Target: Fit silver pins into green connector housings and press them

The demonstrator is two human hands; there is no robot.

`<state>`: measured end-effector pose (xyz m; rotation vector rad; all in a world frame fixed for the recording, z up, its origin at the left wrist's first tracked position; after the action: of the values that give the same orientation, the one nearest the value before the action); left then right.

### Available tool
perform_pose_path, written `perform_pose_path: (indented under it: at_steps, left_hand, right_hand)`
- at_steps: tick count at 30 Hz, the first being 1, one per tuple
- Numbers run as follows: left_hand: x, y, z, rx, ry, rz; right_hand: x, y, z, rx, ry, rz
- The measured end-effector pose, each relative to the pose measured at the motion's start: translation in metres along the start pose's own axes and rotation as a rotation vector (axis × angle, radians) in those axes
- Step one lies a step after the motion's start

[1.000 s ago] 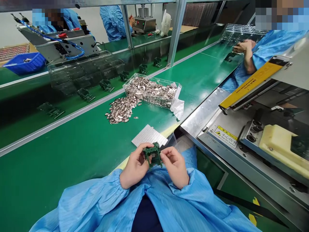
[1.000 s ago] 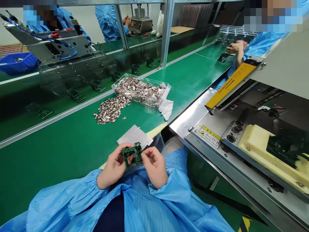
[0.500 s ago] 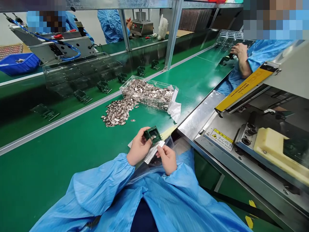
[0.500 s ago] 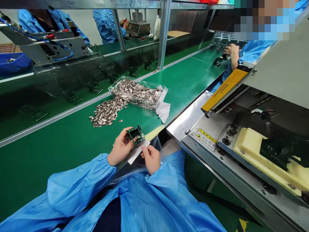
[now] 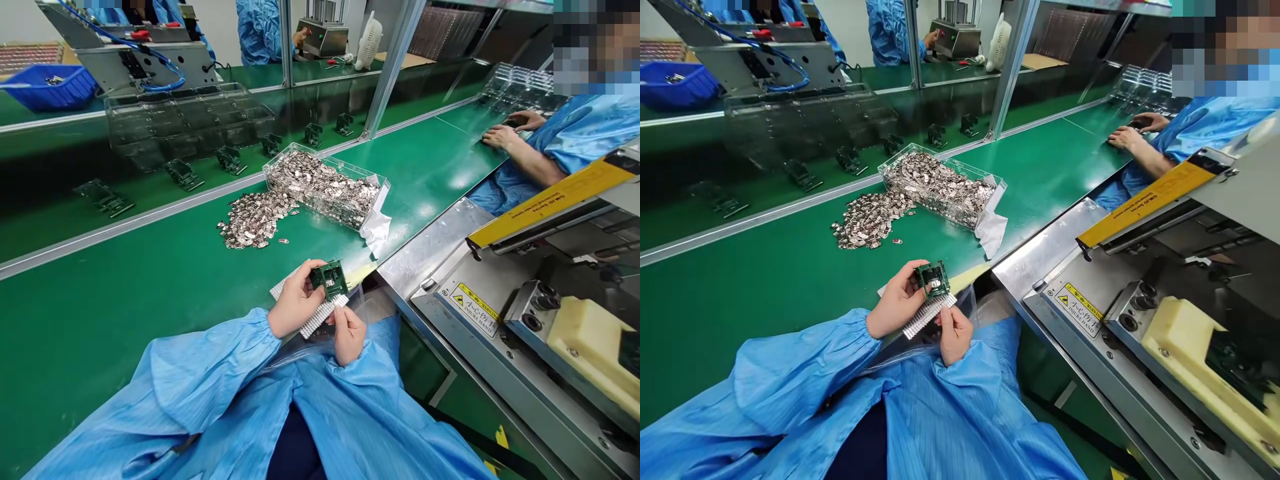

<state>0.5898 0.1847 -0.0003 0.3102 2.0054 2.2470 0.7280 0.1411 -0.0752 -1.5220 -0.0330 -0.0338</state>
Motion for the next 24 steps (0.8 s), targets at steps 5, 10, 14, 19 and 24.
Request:
perform_pose_path:
  at_steps: [5,10,14,19,24]
  left_hand:
    - [-0.006,0.000,0.003,0.008,-0.077,0.065]
    - [-0.007,-0.003,0.003,0.006,-0.096,0.077]
    - [-0.007,-0.003,0.002,0.007,-0.100,0.079]
    - [-0.008,-0.002,0.002,0.012,-0.102,0.069]
    - [-0.008,-0.002,0.002,0.028,-0.099,0.051]
  right_hand:
    - [0.002,0.010,-0.004,-0.016,0.002,0.016]
    - [0.003,0.000,0.000,-0.006,0.017,-0.010]
    - [0.004,-0.004,0.000,0.016,0.019,-0.049]
    - [0.005,-0.003,-0.001,0.050,0.003,-0.108]
    - [0.007,-0.007,-0.001,0.082,-0.010,-0.175]
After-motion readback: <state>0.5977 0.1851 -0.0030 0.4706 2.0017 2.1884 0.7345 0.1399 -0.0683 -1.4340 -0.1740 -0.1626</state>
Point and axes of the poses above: each hand's wrist, its own z-axis towards the middle knuckle, its own x-axis out of the back of the hand, y = z × x, the point moved 9 cm from there along z, towards the middle knuckle, and after that the axes turned 9 degrees about -y, right-handed, at the moved point
